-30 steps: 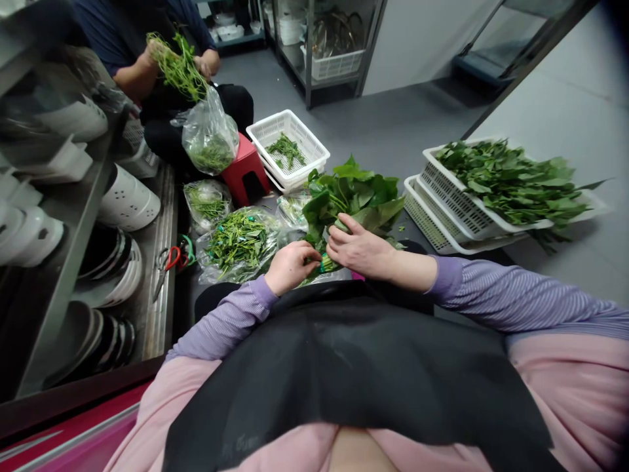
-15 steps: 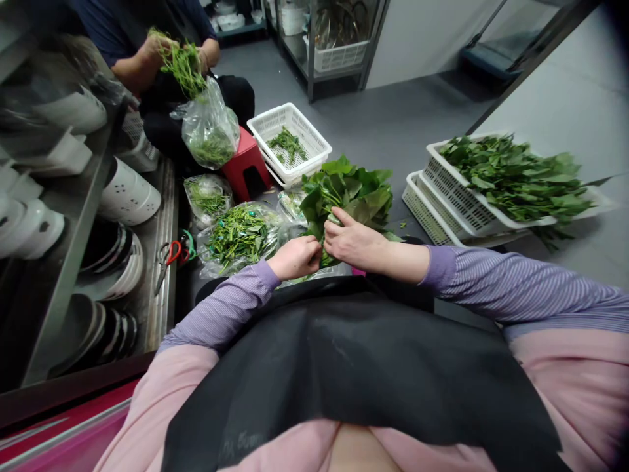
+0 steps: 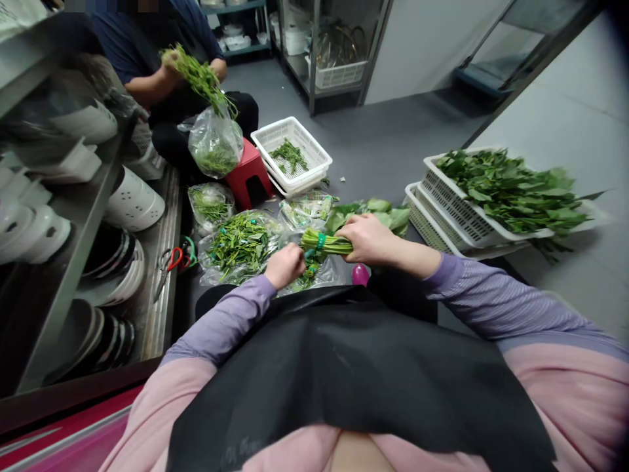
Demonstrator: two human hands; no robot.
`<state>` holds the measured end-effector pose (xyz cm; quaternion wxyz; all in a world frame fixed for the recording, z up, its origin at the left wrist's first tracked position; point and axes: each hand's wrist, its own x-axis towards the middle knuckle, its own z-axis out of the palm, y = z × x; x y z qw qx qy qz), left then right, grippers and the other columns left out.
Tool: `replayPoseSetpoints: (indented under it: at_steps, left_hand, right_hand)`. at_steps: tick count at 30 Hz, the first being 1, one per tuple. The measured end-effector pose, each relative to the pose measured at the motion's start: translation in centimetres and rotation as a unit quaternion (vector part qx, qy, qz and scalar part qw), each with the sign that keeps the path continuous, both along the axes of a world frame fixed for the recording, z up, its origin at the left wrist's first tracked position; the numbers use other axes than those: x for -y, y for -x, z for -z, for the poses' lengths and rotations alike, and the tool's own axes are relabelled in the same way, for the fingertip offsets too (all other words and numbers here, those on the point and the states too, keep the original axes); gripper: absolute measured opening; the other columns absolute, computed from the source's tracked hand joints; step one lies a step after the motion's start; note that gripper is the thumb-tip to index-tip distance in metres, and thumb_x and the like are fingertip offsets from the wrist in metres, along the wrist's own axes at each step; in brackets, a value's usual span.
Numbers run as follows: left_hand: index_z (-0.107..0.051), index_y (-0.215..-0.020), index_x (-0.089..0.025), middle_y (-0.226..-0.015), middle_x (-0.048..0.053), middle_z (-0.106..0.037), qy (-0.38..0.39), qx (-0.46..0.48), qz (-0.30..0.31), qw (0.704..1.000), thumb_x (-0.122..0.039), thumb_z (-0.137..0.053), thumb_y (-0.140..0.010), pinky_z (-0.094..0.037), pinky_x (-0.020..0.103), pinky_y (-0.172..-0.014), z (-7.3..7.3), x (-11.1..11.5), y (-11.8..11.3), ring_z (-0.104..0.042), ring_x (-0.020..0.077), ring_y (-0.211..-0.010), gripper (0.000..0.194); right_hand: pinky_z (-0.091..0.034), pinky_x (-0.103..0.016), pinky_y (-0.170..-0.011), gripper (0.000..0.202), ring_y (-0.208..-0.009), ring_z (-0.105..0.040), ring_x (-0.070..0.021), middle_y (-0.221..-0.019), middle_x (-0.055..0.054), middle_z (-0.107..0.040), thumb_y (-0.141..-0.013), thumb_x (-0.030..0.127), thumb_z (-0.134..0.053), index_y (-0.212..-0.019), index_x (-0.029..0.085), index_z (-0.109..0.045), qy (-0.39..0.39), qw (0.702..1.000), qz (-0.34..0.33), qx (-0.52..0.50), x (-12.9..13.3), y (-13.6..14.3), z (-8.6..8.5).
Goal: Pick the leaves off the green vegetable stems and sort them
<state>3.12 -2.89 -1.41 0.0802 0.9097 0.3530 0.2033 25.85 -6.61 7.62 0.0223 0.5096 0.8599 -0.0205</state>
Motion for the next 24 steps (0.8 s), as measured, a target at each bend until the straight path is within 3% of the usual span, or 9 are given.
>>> replayPoseSetpoints:
  at_steps: [2,4,8,11,13,15,19,21,24]
  left_hand:
    - [-0.048,-0.069,-0.017,-0.069,0.003,-0.05,0.043,0.065,-0.105,0.991,-0.015,-0.047,-0.074,-0.037,0.025,-0.059,-0.3,-2.2,0.5,-0.046,0.013,-0.064,0.006]
    - [-0.045,-0.068,-0.017,-0.069,0.003,-0.049,0.028,0.122,-0.158,0.979,-0.015,-0.047,-0.074,-0.038,0.026,-0.062,-1.7,-3.8,0.9,-0.045,0.0134,-0.065,0.007]
    - [-0.045,-0.073,-0.018,-0.079,0.006,-0.05,-0.076,0.161,-0.133,0.975,-0.013,-0.048,-0.073,-0.039,0.028,-0.067,-5.2,-4.2,1.5,-0.048,0.0157,-0.075,0.006]
    - [-0.045,-0.074,-0.019,-0.082,0.007,-0.051,-0.119,0.159,-0.143,0.97,-0.014,-0.049,-0.071,-0.04,0.028,-0.07,-5.9,-3.8,2.7,-0.05,0.0172,-0.079,0.007]
    - [-0.044,-0.071,-0.019,-0.077,0.006,-0.051,-0.109,0.156,-0.197,0.962,-0.014,-0.048,-0.071,-0.04,0.029,-0.07,-5.0,-4.4,4.0,-0.05,0.0177,-0.077,0.006]
    - [-0.044,-0.068,-0.019,-0.072,0.005,-0.051,-0.068,0.146,-0.274,0.948,-0.015,-0.048,-0.071,-0.04,0.03,-0.07,-3.4,-6.0,5.5,-0.05,0.0178,-0.073,0.006]
    - [-0.049,-0.07,-0.017,-0.071,0.006,-0.055,0.028,0.113,-0.429,0.896,-0.018,-0.045,-0.073,-0.04,0.031,-0.075,-0.1,-10.0,8.9,-0.053,0.0194,-0.077,0.006]
    - [-0.053,-0.071,-0.016,-0.074,0.008,-0.058,0.079,0.082,-0.463,0.879,-0.018,-0.045,-0.074,-0.04,0.032,-0.078,1.1,-11.5,10.6,-0.054,0.0207,-0.081,0.009]
    - [-0.057,-0.071,-0.013,-0.08,0.011,-0.061,0.162,0.046,-0.484,0.859,-0.014,-0.049,-0.071,-0.038,0.034,-0.084,2.5,-12.8,12.9,-0.055,0.0229,-0.087,0.008]
  right_hand:
    - [-0.029,-0.034,-0.079,0.023,-0.089,-0.05,-0.0214,-0.085,-0.007,-0.067,-0.062,0.028,-0.062,-0.083,0.018,-0.064,0.028,0.999,-0.035,0.006,0.4,0.2,0.4]
    - [-0.028,-0.035,-0.08,0.023,-0.089,-0.05,-0.022,-0.084,-0.008,-0.067,-0.061,0.028,-0.064,-0.081,0.017,-0.064,0.036,0.996,-0.067,0.037,0.7,0.4,0.9]
    - [-0.028,-0.037,-0.079,0.02,-0.089,-0.05,-0.0242,-0.083,-0.012,-0.067,-0.063,0.025,-0.063,-0.08,0.014,-0.064,0.005,0.995,-0.026,0.094,0.2,-0.2,1.1]
    - [-0.031,-0.034,-0.075,0.022,-0.088,-0.052,-0.0252,-0.083,-0.013,-0.067,-0.066,0.028,-0.061,-0.081,0.014,-0.065,-0.003,0.992,0.077,0.1,-1.0,-1.5,0.4]
    - [-0.032,-0.03,-0.069,0.026,-0.083,-0.054,-0.0228,-0.082,-0.01,-0.067,-0.067,0.034,-0.059,-0.084,0.017,-0.066,0.035,0.987,0.136,0.072,-1.6,-2.3,-0.3]
    - [-0.033,-0.027,-0.065,0.029,-0.079,-0.055,-0.0202,-0.084,-0.007,-0.066,-0.066,0.038,-0.059,-0.088,0.02,-0.066,0.069,0.987,0.141,0.037,-1.5,-2.8,-0.7]
    - [-0.033,-0.028,-0.07,0.025,-0.087,-0.054,-0.0208,-0.085,-0.007,-0.065,-0.063,0.032,-0.06,-0.084,0.02,-0.066,0.055,0.997,0.037,0.034,-0.3,-2.9,-0.4]
    - [-0.033,-0.029,-0.074,0.022,-0.09,-0.052,-0.0216,-0.082,-0.008,-0.065,-0.062,0.028,-0.06,-0.081,0.018,-0.065,0.041,0.998,0.01,0.047,0.0,-3.1,0.1]
    - [-0.033,-0.031,-0.075,0.021,-0.09,-0.052,-0.0225,-0.082,-0.009,-0.065,-0.061,0.027,-0.061,-0.079,0.017,-0.065,0.025,0.998,0.039,0.04,-0.2,-3.6,0.8]
